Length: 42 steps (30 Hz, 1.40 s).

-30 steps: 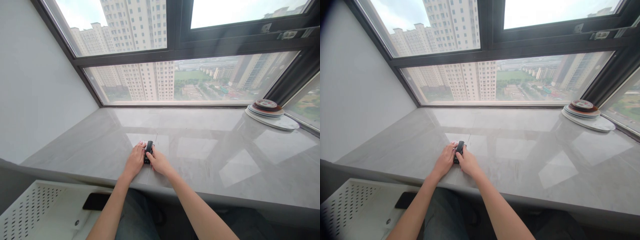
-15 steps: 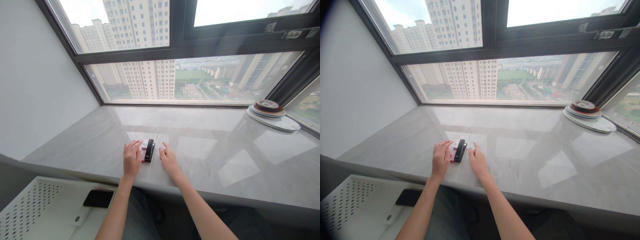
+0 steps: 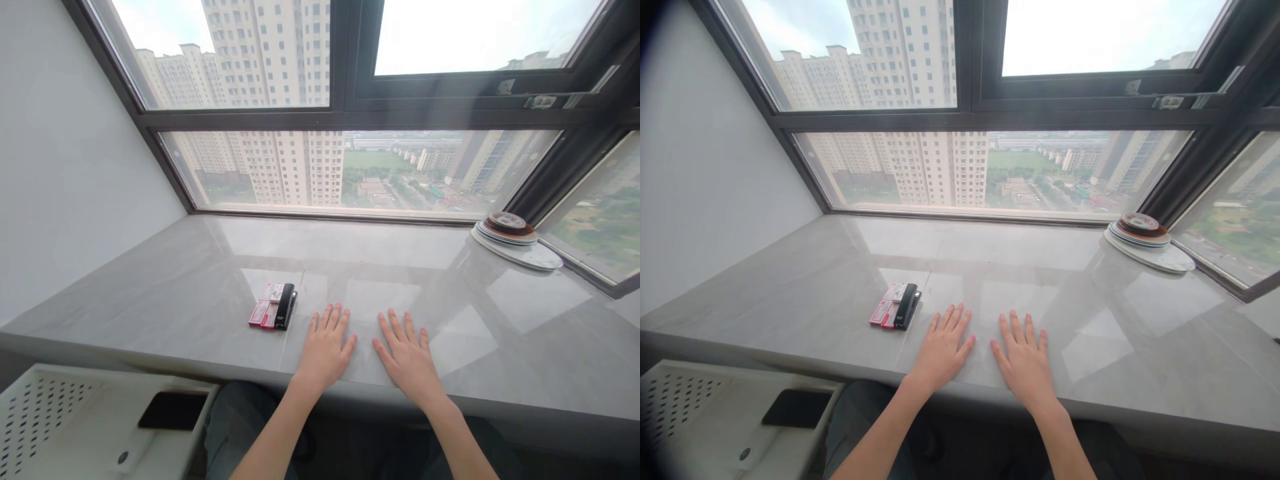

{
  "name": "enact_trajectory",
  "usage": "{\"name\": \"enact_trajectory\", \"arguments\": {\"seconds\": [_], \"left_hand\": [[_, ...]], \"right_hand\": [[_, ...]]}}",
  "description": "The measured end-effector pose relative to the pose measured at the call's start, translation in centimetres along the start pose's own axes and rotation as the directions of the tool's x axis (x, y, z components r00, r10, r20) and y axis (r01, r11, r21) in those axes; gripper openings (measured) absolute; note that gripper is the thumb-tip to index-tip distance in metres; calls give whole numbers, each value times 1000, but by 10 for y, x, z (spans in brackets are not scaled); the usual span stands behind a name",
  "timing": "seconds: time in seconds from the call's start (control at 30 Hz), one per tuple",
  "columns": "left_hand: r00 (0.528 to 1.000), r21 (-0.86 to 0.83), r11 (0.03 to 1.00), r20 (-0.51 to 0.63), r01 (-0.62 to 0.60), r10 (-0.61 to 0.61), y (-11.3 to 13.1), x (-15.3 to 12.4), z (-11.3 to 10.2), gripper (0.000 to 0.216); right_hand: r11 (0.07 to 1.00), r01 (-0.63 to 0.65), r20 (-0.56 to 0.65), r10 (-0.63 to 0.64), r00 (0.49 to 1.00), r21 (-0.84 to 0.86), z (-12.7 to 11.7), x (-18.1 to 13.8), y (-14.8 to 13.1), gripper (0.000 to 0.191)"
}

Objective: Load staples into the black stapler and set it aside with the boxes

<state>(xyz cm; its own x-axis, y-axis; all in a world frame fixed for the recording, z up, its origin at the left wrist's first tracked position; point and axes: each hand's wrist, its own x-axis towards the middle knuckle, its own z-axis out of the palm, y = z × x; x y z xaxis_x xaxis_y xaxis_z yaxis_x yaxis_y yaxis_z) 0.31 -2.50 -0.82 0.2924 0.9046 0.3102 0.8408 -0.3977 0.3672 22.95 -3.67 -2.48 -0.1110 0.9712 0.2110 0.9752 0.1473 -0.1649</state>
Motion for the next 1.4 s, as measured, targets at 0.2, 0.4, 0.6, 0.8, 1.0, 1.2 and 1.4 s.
{"name": "enact_trajectory", "arguments": {"seconds": [0.2, 0.4, 0.6, 0.8, 1.0, 1.2, 1.4], "left_hand": [[1000, -5, 1000, -16, 3, -3, 0, -3, 0, 56], [1000, -2, 1000, -3, 0, 0, 0, -2, -1, 55], [1000, -7, 1000, -5, 1, -1, 0, -2, -2, 55], [1000, 0, 1000, -15, -6, 6, 0, -2, -2, 55], [1000, 73, 997, 14, -1, 0, 3, -2, -6, 55], [999, 151, 989, 43, 6, -13, 7, -3, -9, 55], [999, 149, 989, 38, 1, -7, 6, -3, -10, 55]], "right_hand": [[998, -27, 14, 28, 1000, -59, -2, 0, -11, 63], [998, -21, 3, 22, 1000, -51, -4, -1, -9, 63], [998, -28, 2, 28, 1000, -57, -4, -1, -10, 63], [998, -24, 0, 24, 1000, -65, -4, -1, -11, 63], [997, -30, 5, 31, 1000, -77, -5, -1, -11, 63], [996, -30, 6, 30, 1000, -83, -6, -2, -11, 63], [997, -34, 2, 34, 999, -63, -5, -1, -11, 62]]}}
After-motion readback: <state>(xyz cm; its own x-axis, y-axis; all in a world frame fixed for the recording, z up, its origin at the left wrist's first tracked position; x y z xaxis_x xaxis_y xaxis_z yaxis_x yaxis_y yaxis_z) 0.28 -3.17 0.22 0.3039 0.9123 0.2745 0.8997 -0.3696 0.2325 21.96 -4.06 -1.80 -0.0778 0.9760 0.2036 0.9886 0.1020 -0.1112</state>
